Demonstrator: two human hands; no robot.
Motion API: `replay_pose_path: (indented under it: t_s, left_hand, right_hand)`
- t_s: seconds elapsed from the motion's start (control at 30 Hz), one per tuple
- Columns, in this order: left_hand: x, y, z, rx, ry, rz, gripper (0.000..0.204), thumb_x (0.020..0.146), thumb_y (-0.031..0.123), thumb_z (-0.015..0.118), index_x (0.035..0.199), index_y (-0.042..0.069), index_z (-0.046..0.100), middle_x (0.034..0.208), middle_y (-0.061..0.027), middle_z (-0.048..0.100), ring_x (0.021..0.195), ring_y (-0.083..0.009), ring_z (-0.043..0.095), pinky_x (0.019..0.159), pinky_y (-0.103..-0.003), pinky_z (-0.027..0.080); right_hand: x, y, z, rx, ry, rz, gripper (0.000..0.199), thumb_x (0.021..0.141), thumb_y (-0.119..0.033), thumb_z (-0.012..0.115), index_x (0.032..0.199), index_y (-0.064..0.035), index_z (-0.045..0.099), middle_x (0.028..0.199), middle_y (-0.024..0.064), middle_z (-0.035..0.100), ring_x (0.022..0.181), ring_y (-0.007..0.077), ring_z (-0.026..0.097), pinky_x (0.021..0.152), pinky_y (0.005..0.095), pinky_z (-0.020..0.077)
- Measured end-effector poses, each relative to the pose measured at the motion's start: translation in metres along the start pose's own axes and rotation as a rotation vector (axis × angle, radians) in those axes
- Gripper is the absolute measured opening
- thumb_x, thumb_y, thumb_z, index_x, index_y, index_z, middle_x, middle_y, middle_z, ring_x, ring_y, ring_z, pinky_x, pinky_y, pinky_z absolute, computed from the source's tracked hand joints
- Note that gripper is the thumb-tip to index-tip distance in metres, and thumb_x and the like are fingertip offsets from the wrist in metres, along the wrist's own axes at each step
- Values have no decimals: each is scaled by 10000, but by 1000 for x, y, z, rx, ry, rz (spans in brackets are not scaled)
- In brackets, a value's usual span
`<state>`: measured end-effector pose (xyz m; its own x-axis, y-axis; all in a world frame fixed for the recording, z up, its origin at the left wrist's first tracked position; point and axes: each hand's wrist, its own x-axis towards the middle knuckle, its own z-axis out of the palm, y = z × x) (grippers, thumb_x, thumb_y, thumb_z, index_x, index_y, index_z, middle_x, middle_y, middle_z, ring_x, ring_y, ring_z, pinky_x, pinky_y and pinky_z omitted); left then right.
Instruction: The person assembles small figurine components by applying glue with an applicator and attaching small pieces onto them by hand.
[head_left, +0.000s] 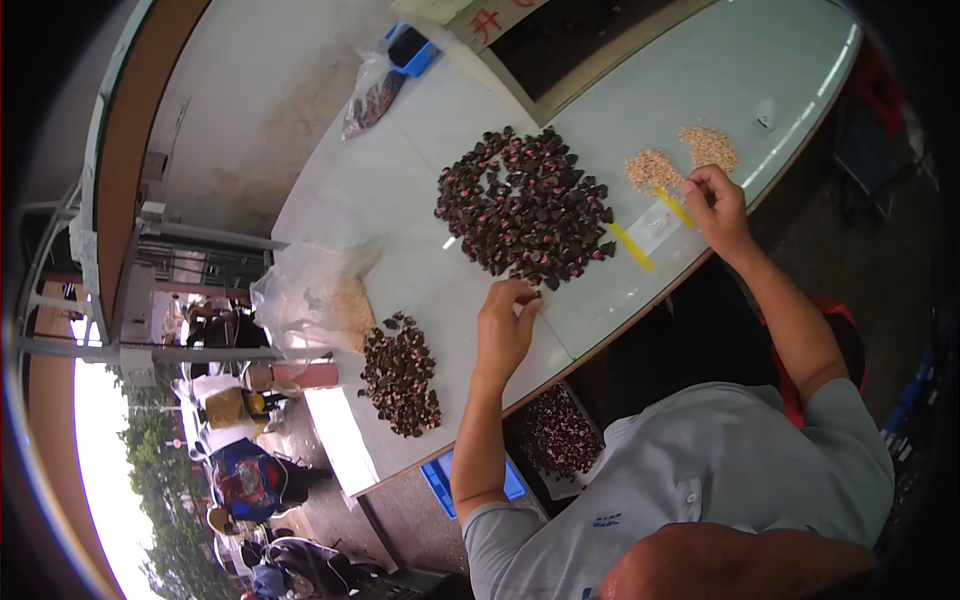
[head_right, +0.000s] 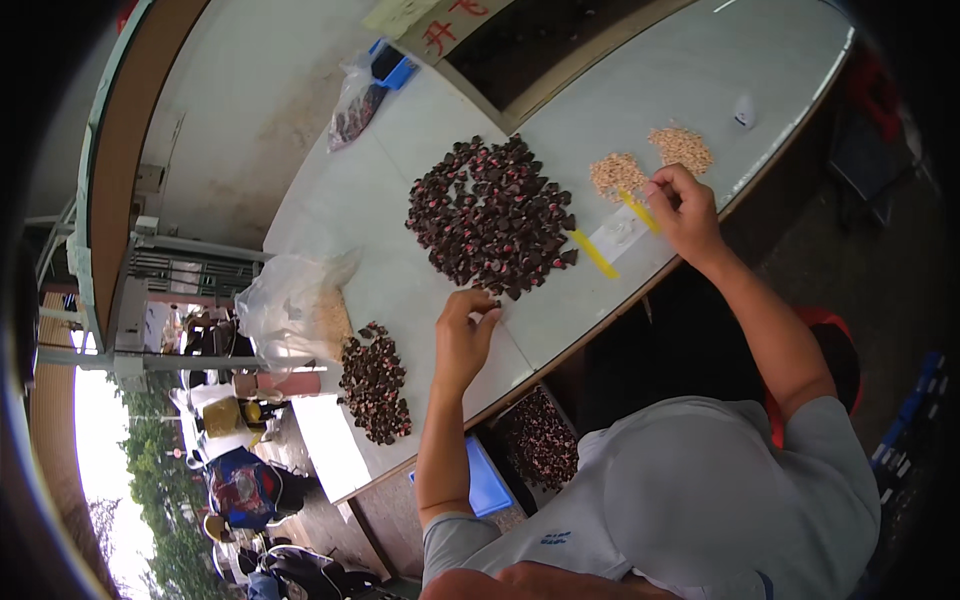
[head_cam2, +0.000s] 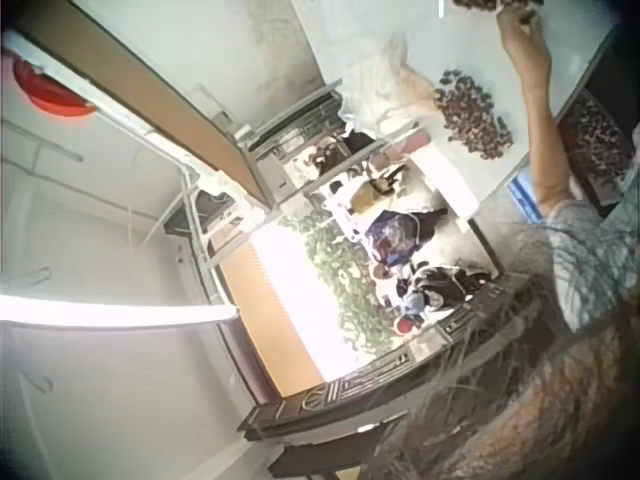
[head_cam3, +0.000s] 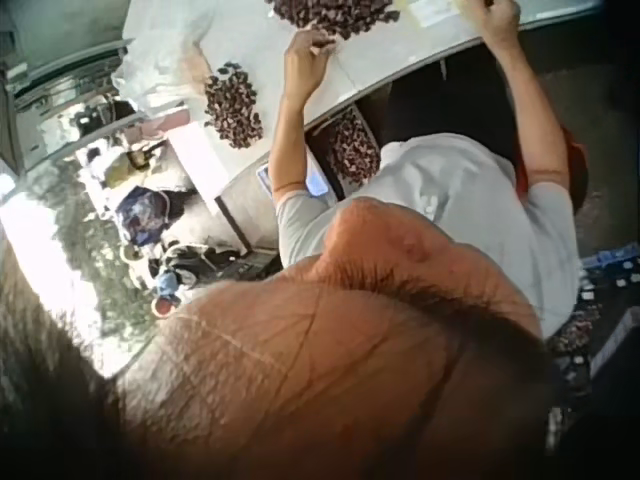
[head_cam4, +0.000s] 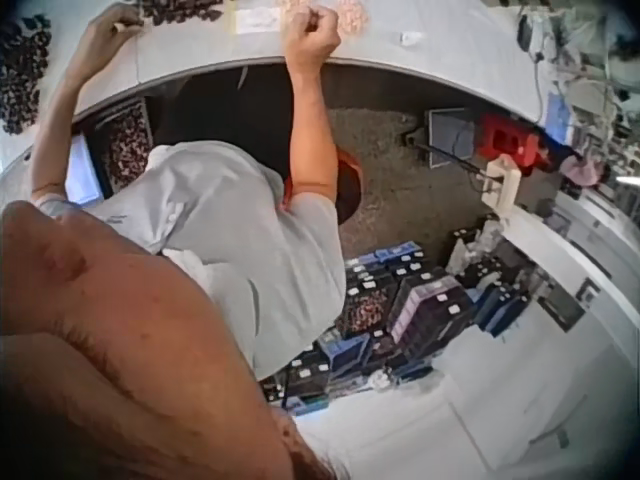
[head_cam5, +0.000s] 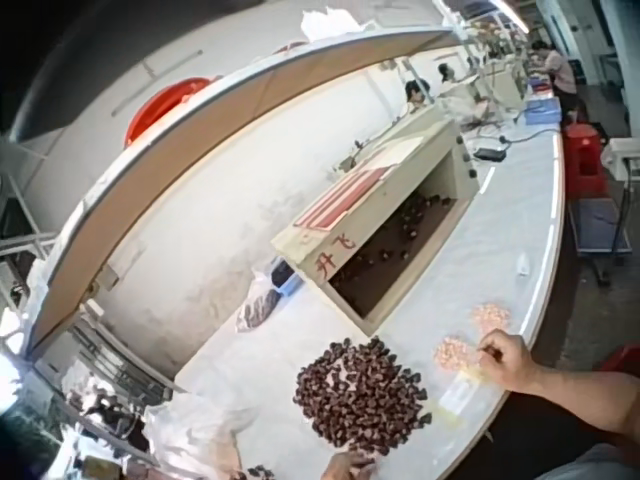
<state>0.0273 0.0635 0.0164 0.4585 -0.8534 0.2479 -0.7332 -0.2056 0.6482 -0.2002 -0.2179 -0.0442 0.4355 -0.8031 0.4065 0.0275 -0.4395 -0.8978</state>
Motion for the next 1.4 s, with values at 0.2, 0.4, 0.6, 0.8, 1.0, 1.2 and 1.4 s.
replay_pose_path:
  t_s: [0.2,0.4,0.6,0.8,1.0,1.2,1.4]
  left_hand:
    - [8,18,5,-612,-331,-411,171,943,16,617,1110,-21,627,1105,-118,695,912,-180,702,727,-276,553]
    - [38,33,32,-817,-665,-451,229,938,16,637,1163,-20,612,1109,-135,693,921,-180,703,761,-278,552]
    - [44,18,53,-918,-695,-429,262,906,11,689,1148,-28,594,1103,-147,699,923,-178,705,777,-280,559]
    - [37,21,48,-914,-688,-408,271,905,76,723,1139,-31,638,1085,-117,706,912,-157,699,752,-270,549]
    - [36,9,47,-893,-689,-385,290,896,128,750,1120,-33,662,1025,-91,710,909,-142,695,740,-265,542]
    - [38,22,41,-922,-701,-423,241,941,95,680,1135,-39,636,1104,-131,708,917,-167,704,754,-276,558]
    - [37,26,44,-904,-718,-416,219,949,71,658,1134,-44,632,1129,-138,701,934,-173,706,769,-275,562]
  right_hand:
    - [7,-7,-10,198,-28,183,89,963,-96,606,947,-8,598,802,-36,573,734,25,506,647,212,418]
    - [5,-25,-31,-438,-260,50,59,882,-68,649,917,-34,616,630,33,610,549,134,567,540,287,437]
    - [4,-23,-21,-662,-203,-74,97,834,-117,680,862,-59,608,685,97,671,637,303,669,578,414,507]
    - [6,-24,-19,-719,-201,-26,123,846,-151,692,836,-61,609,698,98,677,653,315,669,589,424,508]
    - [5,-34,-21,-563,-245,94,110,859,-122,673,858,-26,619,664,111,652,595,260,648,564,387,481]
    - [16,-39,-38,-529,-365,40,45,840,-40,638,869,-29,606,643,99,624,559,239,611,540,371,449]
    - [18,-27,-32,-686,-347,-243,96,792,-8,634,880,-48,631,635,86,616,572,264,610,546,377,461]
